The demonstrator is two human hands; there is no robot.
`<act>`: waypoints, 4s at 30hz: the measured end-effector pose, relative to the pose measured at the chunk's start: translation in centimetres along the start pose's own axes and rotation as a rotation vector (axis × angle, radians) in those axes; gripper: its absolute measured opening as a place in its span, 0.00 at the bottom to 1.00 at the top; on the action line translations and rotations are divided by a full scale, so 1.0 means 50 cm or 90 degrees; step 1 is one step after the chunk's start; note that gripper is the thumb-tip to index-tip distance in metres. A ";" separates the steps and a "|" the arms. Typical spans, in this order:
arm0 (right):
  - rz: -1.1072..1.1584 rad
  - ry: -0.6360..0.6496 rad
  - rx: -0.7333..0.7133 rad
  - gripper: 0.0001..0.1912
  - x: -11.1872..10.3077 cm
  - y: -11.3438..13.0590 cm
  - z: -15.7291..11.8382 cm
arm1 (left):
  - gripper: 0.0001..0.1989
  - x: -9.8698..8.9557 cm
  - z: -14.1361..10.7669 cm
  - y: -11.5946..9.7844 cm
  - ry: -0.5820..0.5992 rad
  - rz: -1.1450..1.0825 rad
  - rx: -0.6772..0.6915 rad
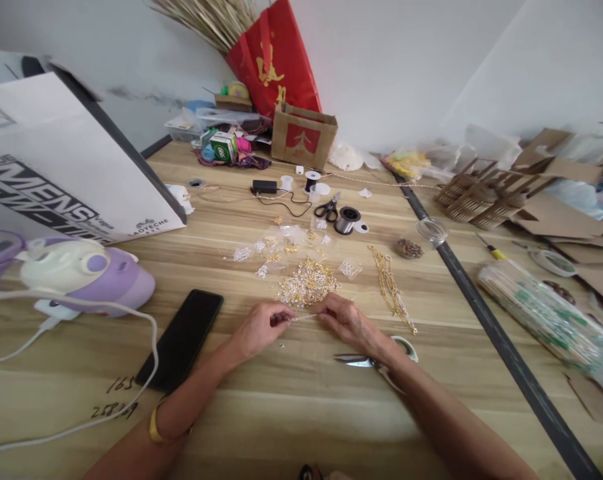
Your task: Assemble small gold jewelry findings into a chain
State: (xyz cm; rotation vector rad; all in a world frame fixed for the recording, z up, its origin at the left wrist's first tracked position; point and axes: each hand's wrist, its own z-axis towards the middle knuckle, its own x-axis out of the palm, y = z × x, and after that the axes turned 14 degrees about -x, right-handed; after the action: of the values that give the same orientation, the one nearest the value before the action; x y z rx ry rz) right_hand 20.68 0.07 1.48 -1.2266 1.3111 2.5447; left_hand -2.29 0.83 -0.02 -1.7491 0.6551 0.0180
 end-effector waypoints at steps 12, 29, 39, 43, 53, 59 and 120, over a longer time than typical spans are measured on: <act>-0.030 0.078 0.028 0.09 -0.016 0.006 -0.003 | 0.06 -0.017 -0.001 -0.012 -0.029 0.211 0.045; -0.363 0.224 0.173 0.08 -0.119 -0.027 -0.029 | 0.12 -0.056 0.005 0.012 0.104 0.331 -0.005; -0.393 0.293 0.195 0.08 -0.112 -0.040 -0.023 | 0.11 -0.064 0.007 0.006 0.119 0.260 -0.033; -0.420 0.314 0.208 0.08 -0.114 -0.042 -0.023 | 0.09 -0.068 0.006 0.002 0.117 0.210 -0.048; -0.389 0.252 0.245 0.08 -0.132 -0.036 -0.023 | 0.06 -0.073 -0.003 -0.019 0.118 0.246 -0.050; -0.389 0.254 0.247 0.08 -0.139 -0.041 -0.026 | 0.06 -0.072 -0.008 -0.032 0.126 0.258 -0.044; -0.513 0.302 0.316 0.07 -0.148 -0.004 -0.027 | 0.05 -0.046 -0.029 -0.031 0.074 0.460 0.037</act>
State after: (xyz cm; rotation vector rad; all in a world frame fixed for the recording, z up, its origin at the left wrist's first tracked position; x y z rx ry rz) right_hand 26.71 1.55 5.76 -1.7927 1.0723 1.3415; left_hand -4.01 0.66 2.57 -1.3834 1.3283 0.3934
